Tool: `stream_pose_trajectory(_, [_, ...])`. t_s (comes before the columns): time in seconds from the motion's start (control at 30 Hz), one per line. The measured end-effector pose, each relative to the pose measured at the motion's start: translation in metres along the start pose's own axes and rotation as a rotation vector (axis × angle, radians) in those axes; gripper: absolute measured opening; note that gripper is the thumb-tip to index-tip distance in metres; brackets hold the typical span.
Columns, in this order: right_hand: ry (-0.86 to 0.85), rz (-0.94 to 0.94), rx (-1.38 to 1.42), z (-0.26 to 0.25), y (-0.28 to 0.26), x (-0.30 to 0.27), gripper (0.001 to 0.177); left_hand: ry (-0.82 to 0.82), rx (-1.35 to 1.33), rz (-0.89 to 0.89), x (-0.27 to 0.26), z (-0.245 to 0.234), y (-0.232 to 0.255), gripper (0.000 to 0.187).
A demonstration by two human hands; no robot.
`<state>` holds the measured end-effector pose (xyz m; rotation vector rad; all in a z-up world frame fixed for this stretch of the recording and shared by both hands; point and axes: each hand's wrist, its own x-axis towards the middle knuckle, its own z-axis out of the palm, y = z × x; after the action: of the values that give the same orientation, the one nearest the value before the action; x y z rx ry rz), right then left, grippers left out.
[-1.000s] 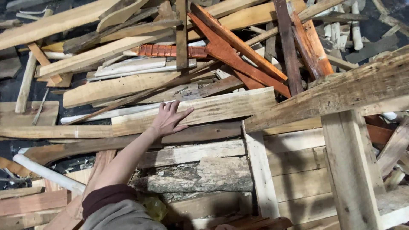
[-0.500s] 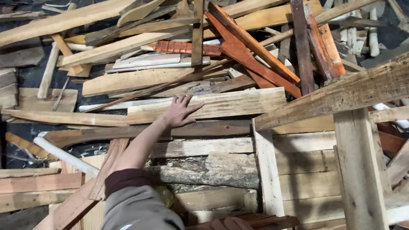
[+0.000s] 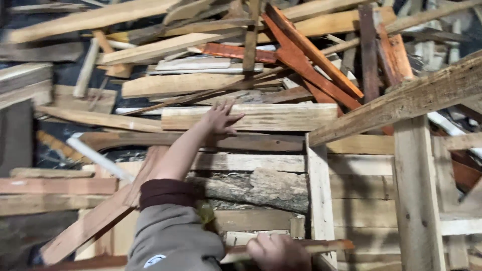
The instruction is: Assembling a wooden structure by hammering planks onto a frame
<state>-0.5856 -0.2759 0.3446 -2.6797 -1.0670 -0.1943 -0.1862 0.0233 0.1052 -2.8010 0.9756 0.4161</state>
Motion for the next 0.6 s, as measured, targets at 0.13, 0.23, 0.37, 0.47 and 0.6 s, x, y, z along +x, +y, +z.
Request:
stream_pose_trajectory(0.13, [0.168, 0.13, -0.018, -0.036, -0.014, 0.066, 0.053, -0.108, 0.218, 0.03, 0.076, 0.002, -0.057, 0.035])
stream_pose_trajectory(0.23, [0.109, 0.092, -0.205, -0.043, -0.01, 0.068, 0.055, 0.481, 0.01, -0.27, 0.037, -0.141, -0.052, 0.048])
stream_pose_trajectory(0.37, [0.184, 0.063, -0.358, -0.038, -0.016, 0.07, 0.067, 0.342, -0.432, -0.203, -0.111, -0.325, -0.007, 0.051])
stream_pose_trajectory(0.47, [0.282, 0.022, -0.301, -0.03, -0.013, 0.067, 0.066, 0.531, -0.575, 0.036, -0.227, -0.393, 0.043, 0.055])
stream_pose_trajectory(0.6, [0.364, 0.066, -0.32, -0.025, -0.013, 0.075, 0.093, 0.744, -0.833, 0.221, -0.36, -0.427, 0.108, 0.036])
